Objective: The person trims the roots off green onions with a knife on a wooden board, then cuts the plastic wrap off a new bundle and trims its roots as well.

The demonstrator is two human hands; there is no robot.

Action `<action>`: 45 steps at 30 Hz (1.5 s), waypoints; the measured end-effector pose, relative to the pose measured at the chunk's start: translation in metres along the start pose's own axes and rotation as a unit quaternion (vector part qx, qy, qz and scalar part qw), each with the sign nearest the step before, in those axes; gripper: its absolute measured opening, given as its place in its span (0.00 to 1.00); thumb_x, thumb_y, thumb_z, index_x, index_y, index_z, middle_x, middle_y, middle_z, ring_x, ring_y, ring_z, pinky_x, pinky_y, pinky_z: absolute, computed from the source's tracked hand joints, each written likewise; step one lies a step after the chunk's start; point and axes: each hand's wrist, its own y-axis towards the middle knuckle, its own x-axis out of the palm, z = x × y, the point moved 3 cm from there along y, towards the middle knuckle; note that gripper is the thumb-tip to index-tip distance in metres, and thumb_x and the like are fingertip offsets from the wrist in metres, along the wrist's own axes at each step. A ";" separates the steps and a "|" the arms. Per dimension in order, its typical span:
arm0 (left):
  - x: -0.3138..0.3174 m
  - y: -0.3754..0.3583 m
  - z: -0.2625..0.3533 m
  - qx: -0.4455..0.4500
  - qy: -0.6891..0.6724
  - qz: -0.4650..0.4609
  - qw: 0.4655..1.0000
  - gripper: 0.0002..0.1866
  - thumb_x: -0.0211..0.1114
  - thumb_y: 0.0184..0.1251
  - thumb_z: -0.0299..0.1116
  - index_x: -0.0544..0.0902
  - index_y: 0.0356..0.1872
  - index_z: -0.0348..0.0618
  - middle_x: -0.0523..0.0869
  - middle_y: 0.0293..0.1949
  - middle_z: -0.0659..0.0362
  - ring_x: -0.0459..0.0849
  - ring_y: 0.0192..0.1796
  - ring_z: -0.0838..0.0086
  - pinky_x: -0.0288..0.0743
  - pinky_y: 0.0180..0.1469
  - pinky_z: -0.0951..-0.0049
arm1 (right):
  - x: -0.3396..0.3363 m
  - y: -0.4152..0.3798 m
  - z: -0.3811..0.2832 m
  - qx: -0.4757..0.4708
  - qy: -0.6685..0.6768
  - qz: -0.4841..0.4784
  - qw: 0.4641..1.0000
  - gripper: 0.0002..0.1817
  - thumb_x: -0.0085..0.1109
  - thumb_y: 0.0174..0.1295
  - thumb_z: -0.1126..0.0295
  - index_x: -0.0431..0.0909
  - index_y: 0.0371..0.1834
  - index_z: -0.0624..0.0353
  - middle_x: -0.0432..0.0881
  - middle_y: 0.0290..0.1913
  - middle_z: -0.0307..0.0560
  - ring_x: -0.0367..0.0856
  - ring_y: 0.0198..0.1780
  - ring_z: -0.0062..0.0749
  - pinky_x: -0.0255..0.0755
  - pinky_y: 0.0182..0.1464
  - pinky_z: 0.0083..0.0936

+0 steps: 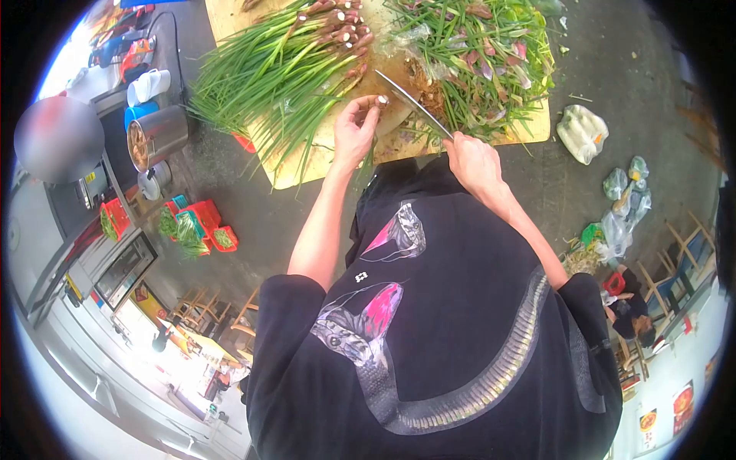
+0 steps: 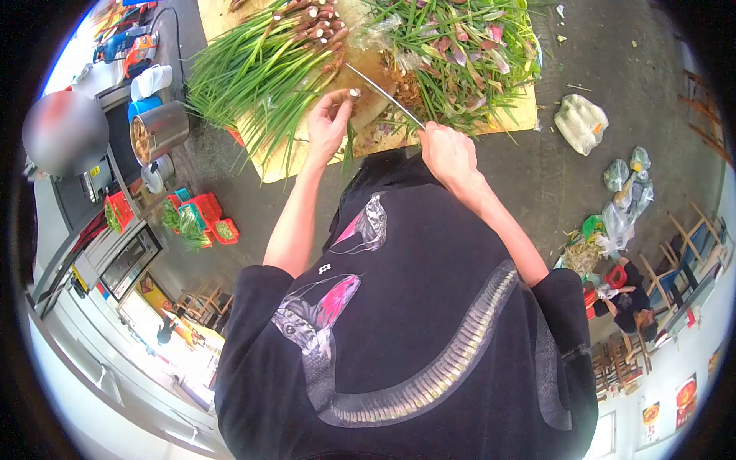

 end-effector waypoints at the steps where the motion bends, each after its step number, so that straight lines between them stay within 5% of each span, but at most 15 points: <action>1: -0.001 -0.005 0.005 -0.009 -0.025 -0.009 1.000 0.13 0.68 0.83 0.30 0.88 0.62 0.37 0.93 0.53 0.60 0.90 0.51 0.78 0.82 0.58 0.74 | -0.001 -0.001 0.000 -0.004 0.003 0.006 1.000 0.15 0.62 0.77 0.61 0.83 0.38 0.63 0.90 0.36 0.62 0.92 0.38 0.60 0.85 0.39 0.51; 13: -0.012 -0.026 0.054 -0.018 -0.107 -0.071 0.992 0.16 0.69 0.84 0.33 0.87 0.65 0.38 0.94 0.55 0.58 0.91 0.54 0.76 0.83 0.60 0.71 | -0.014 0.003 0.001 0.022 0.016 -0.022 0.999 0.17 0.60 0.78 0.60 0.83 0.38 0.64 0.90 0.36 0.64 0.91 0.41 0.62 0.83 0.44 0.54; 17: -0.022 -0.026 0.056 -0.024 -0.095 -0.077 0.992 0.16 0.68 0.84 0.33 0.87 0.65 0.39 0.94 0.55 0.58 0.91 0.55 0.75 0.83 0.60 0.70 | -0.030 0.008 0.008 0.021 0.017 0.034 0.999 0.15 0.60 0.78 0.61 0.84 0.40 0.63 0.90 0.37 0.63 0.91 0.41 0.62 0.83 0.43 0.53; 23: -0.084 0.006 0.108 0.024 0.140 0.024 0.990 0.16 0.68 0.83 0.30 0.88 0.66 0.40 0.94 0.57 0.58 0.91 0.56 0.76 0.84 0.61 0.73 | -0.035 0.008 0.018 0.020 0.031 0.102 0.994 0.14 0.60 0.78 0.61 0.85 0.43 0.62 0.90 0.38 0.62 0.90 0.41 0.64 0.82 0.43 0.53; 27: -0.120 0.053 0.162 0.134 0.308 0.122 0.934 0.14 0.69 0.82 0.29 0.92 0.62 0.47 0.96 0.54 0.59 0.93 0.56 0.76 0.84 0.63 0.74 | -0.023 -0.001 0.019 0.071 0.053 0.068 0.994 0.15 0.60 0.79 0.61 0.84 0.41 0.63 0.89 0.37 0.63 0.88 0.41 0.66 0.80 0.43 0.55; 30: -0.120 0.098 0.159 0.257 0.197 0.091 0.942 0.13 0.70 0.81 0.30 0.93 0.61 0.48 0.97 0.53 0.57 0.94 0.55 0.76 0.85 0.60 0.74 | -0.020 -0.006 0.019 0.079 0.079 0.059 0.992 0.16 0.59 0.79 0.60 0.84 0.41 0.64 0.88 0.37 0.64 0.88 0.42 0.67 0.79 0.44 0.55; 33: -0.120 0.129 0.132 0.262 0.335 0.130 0.895 0.13 0.71 0.79 0.30 0.92 0.60 0.42 0.96 0.54 0.53 0.94 0.56 0.75 0.85 0.60 0.73 | -0.025 -0.007 0.016 0.092 0.101 0.042 0.990 0.16 0.59 0.79 0.60 0.85 0.43 0.64 0.88 0.37 0.65 0.87 0.43 0.68 0.78 0.44 0.54; 37: -0.120 0.134 0.113 0.304 0.307 0.234 0.871 0.16 0.75 0.73 0.33 0.91 0.57 0.37 0.94 0.54 0.43 0.95 0.56 0.57 0.85 0.58 0.65 | -0.029 -0.014 0.013 0.100 0.132 0.040 0.985 0.16 0.60 0.78 0.59 0.86 0.45 0.63 0.87 0.38 0.66 0.86 0.43 0.68 0.78 0.44 0.53; 38: -0.118 0.130 0.113 0.357 0.338 0.265 0.830 0.14 0.75 0.72 0.31 0.92 0.55 0.39 0.94 0.53 0.46 0.94 0.54 0.59 0.85 0.56 0.65 | -0.028 -0.015 0.013 0.110 0.141 0.038 0.983 0.16 0.60 0.78 0.59 0.86 0.45 0.63 0.87 0.37 0.66 0.86 0.42 0.68 0.78 0.44 0.53; 43: -0.082 0.079 0.101 0.315 0.333 0.171 0.872 0.10 0.75 0.72 0.30 0.93 0.51 0.41 0.95 0.43 0.50 0.94 0.40 0.63 0.86 0.42 0.67 | -0.026 -0.020 0.014 0.120 0.141 0.013 0.983 0.16 0.60 0.78 0.59 0.85 0.43 0.63 0.86 0.36 0.67 0.86 0.42 0.69 0.77 0.44 0.52; 45: -0.064 0.070 0.073 0.258 0.363 0.120 0.887 0.13 0.76 0.72 0.32 0.93 0.54 0.43 0.95 0.46 0.50 0.93 0.39 0.64 0.86 0.45 0.66 | -0.027 -0.014 0.015 0.111 0.137 0.007 0.984 0.16 0.60 0.78 0.59 0.85 0.42 0.64 0.86 0.36 0.67 0.86 0.42 0.69 0.77 0.44 0.52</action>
